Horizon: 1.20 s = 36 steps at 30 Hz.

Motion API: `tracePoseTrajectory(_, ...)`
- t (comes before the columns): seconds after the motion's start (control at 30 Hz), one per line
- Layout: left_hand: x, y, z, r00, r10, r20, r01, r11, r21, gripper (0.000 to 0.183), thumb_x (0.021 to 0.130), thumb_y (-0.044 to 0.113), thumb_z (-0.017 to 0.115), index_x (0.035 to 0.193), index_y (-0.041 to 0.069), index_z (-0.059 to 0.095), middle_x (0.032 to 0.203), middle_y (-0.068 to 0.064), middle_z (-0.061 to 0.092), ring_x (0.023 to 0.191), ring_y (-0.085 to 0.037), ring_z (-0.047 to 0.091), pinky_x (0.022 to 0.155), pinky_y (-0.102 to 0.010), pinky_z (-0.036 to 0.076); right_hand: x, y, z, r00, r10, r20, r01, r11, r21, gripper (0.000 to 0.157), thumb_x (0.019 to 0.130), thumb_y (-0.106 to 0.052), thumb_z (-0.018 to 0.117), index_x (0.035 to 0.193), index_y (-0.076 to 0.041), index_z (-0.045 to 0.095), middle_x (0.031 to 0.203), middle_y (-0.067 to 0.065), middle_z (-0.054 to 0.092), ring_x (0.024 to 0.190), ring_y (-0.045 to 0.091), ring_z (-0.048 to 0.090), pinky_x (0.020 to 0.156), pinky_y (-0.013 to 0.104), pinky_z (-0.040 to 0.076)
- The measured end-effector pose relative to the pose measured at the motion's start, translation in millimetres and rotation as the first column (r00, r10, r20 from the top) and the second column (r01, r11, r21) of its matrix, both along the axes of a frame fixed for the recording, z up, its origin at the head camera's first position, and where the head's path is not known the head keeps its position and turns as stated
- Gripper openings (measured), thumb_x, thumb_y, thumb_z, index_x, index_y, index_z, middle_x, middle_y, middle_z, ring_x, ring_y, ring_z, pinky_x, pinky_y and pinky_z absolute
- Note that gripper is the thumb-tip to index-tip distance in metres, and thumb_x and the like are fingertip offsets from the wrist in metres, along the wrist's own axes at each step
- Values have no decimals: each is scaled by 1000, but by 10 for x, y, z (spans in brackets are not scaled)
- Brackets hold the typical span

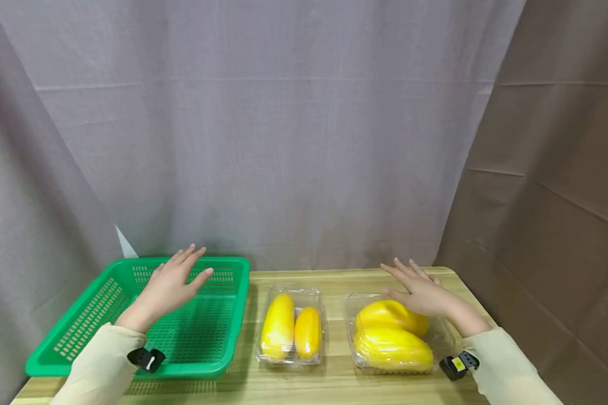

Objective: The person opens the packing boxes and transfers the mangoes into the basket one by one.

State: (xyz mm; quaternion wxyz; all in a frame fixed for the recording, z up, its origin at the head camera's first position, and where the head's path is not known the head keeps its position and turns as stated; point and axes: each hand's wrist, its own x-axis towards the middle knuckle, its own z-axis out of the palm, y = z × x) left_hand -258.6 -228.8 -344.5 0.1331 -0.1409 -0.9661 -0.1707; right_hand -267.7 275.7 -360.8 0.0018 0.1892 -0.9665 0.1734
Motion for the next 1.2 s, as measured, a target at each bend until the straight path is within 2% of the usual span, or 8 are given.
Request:
tracePoseTrajectory(0.17,115,263,86,998,-66,-11,66,997,29,69,91,60,38,142,14,38,148,-14,29,132,-40,25,96,-68,20,93,165,-30,1000,-9,23,9,1000,6,67,91,-55,45,145,-18,33,148,24,18,132,50,7,87,78,6)
tracePoseTrajectory(0.33,228,546,125,991,-135,-19,135,990,40,61,93,51,46,142,16,39,147,-10,30,132,-37,28,98,-63,26,225,354,-65,1000,16,17,-15,999,-52,65,93,-47,49,142,-8,36,144,27,27,130,51,16,93,71,16)
tracePoseTrajectory(0.43,310,731,126,983,-181,-9,181,982,52,62,92,54,45,141,16,40,147,-8,30,133,-33,29,99,-57,29,314,493,-104,999,19,38,-15,996,-92,65,94,-43,50,142,-3,33,143,27,30,128,51,20,94,67,22)
tracePoseTrajectory(0.63,465,1104,97,965,-259,42,255,964,78,67,90,62,39,141,19,40,148,-2,30,134,-25,28,102,-49,30,477,797,-198,993,-58,98,71,988,-136,68,95,-44,47,144,0,27,142,28,30,126,50,26,90,64,30)
tracePoseTrajectory(0.8,574,1353,3,942,-325,86,318,944,86,66,91,59,40,141,17,40,147,-5,32,131,-26,33,101,-48,33,601,967,-290,978,-112,175,133,984,-117,70,97,-46,42,145,2,23,141,31,29,122,52,32,86,62,35)
tracePoseTrajectory(1.03,584,1739,-183,913,-401,72,392,913,109,60,94,50,43,142,15,38,146,-6,32,131,-26,34,102,-46,32,748,1117,-357,957,-140,255,173,979,-111,69,99,-45,36,143,5,23,141,31,30,121,51,36,84,62,36)
tracePoseTrajectory(1.1,581,1860,-253,904,-423,64,413,902,123,59,94,48,45,142,14,38,147,-5,32,131,-25,33,102,-44,33,787,1171,-374,944,-141,299,188,973,-133,68,99,-45,35,143,6,24,136,30,38,117,46,44,83,56,40)
tracePoseTrajectory(1.2,573,2025,-376,898,-437,41,430,895,118,59,94,49,45,142,14,39,146,-6,32,130,-24,36,99,-42,36,813,1238,-417,920,-119,372,205,959,-198,66,100,-42,32,140,10,24,120,22,56,105,37,56,79,46,45)
